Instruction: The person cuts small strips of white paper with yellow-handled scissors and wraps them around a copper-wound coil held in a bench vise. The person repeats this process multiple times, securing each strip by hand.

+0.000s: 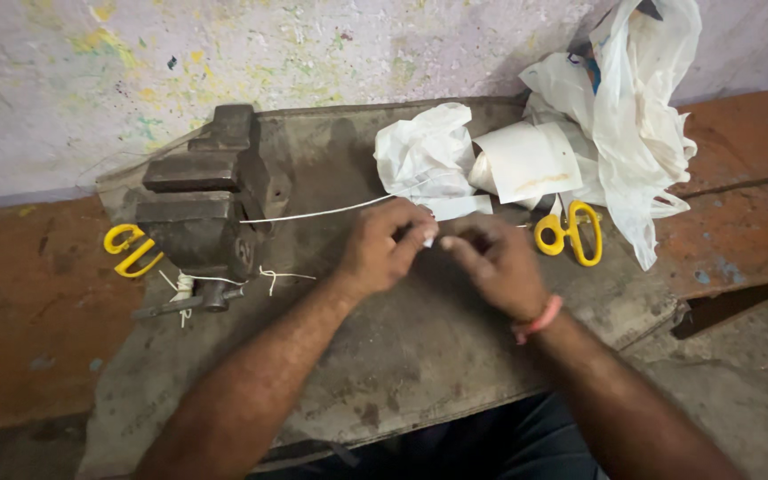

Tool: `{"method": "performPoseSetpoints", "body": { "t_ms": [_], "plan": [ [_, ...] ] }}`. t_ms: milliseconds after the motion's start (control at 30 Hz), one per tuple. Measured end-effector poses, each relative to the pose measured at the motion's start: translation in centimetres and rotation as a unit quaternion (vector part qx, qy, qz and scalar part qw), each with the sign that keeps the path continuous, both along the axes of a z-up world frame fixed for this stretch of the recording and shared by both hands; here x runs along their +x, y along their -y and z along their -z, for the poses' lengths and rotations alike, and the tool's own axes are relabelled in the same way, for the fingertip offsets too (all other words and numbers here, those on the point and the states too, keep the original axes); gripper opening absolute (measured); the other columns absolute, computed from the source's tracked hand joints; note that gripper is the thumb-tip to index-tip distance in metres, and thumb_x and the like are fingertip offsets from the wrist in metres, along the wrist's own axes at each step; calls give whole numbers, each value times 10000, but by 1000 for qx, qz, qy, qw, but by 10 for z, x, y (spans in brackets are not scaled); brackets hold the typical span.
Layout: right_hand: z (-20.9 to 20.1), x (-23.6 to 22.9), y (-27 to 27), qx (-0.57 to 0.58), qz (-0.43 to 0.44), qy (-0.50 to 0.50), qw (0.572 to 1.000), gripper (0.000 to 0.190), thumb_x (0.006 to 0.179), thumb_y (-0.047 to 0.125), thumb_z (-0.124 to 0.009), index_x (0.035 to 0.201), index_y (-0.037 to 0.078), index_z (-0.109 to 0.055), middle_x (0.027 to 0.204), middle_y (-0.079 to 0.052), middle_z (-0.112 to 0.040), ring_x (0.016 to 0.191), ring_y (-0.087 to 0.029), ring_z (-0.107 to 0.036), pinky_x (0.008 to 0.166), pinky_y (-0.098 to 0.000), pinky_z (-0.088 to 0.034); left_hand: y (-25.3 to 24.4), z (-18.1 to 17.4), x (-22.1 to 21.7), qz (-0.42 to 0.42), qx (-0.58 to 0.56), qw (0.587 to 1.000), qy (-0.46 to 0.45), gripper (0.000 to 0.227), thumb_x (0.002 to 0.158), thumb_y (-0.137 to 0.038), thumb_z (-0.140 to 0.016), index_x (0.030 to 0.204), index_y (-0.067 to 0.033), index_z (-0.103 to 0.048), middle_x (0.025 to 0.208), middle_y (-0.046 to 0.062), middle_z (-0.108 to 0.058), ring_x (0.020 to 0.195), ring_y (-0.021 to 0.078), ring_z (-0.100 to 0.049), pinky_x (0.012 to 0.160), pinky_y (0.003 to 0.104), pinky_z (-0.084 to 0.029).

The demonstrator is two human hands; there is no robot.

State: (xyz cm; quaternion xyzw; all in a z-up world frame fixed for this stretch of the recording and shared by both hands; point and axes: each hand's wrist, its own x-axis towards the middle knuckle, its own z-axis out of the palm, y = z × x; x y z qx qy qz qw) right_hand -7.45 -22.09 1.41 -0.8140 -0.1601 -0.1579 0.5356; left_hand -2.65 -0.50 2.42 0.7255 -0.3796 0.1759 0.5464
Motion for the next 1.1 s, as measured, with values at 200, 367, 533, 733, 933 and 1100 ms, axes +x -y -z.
{"method": "performPoseSetpoints", "body": {
  "t_ms": [200, 367, 533, 733, 933, 1100],
  "plan": [
    [-27, -5, 86, -389, 304, -14, 870, 345, 841, 284, -819, 993, 8, -678, 934, -233, -711, 876, -435, -690, 757, -517, -544, -7, 9, 23, -22, -86, 965, -247, 105, 1006, -67, -635, 1040, 10, -698, 713, 8, -635, 571, 58, -566, 490, 240, -458],
    [-20, 2, 99, -413, 268, -69, 868, 510, 780, 403, -825, 1075, 22, -659, 829, -241, -717, 815, -450, -701, 728, -546, -543, -9, 11, 24, 18, -88, 963, -254, 189, 1002, -47, -571, 1160, -22, -673, 751, -6, -675, 606, 30, -596, 551, 209, -516],
    [-24, 4, 118, -275, 248, -153, 916, 482, 787, 343, -810, 1131, 30, -681, 850, -193, -732, 772, -343, -722, 705, -461, -563, -13, 14, 33, -5, -107, 965, -238, 189, 956, -19, -626, 1145, -15, -626, 796, 10, -673, 641, 41, -600, 543, 211, -501],
    [-3, -62, 152, 287, 4, -320, 903, 363, 978, 157, -680, 1262, -62, -620, 1035, -196, -704, 854, -264, -654, 702, -364, -539, -16, 28, 46, 7, -136, 962, -237, 126, 989, -24, -628, 1102, 16, -666, 825, 45, -702, 679, 63, -640, 554, 225, -535],
    [-17, -116, 104, 206, 50, -348, 913, 679, 764, 117, -709, 1408, 74, -500, 1059, -228, -762, 891, -326, -732, 779, -436, -614, -8, 12, 50, -12, -184, 945, -269, 152, 961, -17, -644, 1099, 38, -679, 793, 75, -712, 650, 112, -687, 560, 248, -574],
    [-32, -63, 60, 311, -55, -245, 917, 821, 768, 137, -716, 1497, 130, -339, 1202, -159, -711, 1038, -294, -733, 833, -448, -641, 15, -19, 72, -19, -208, 940, -270, 187, 886, 9, -695, 1069, 43, -677, 829, 60, -686, 666, 116, -682, 533, 259, -564]
  ]
}}
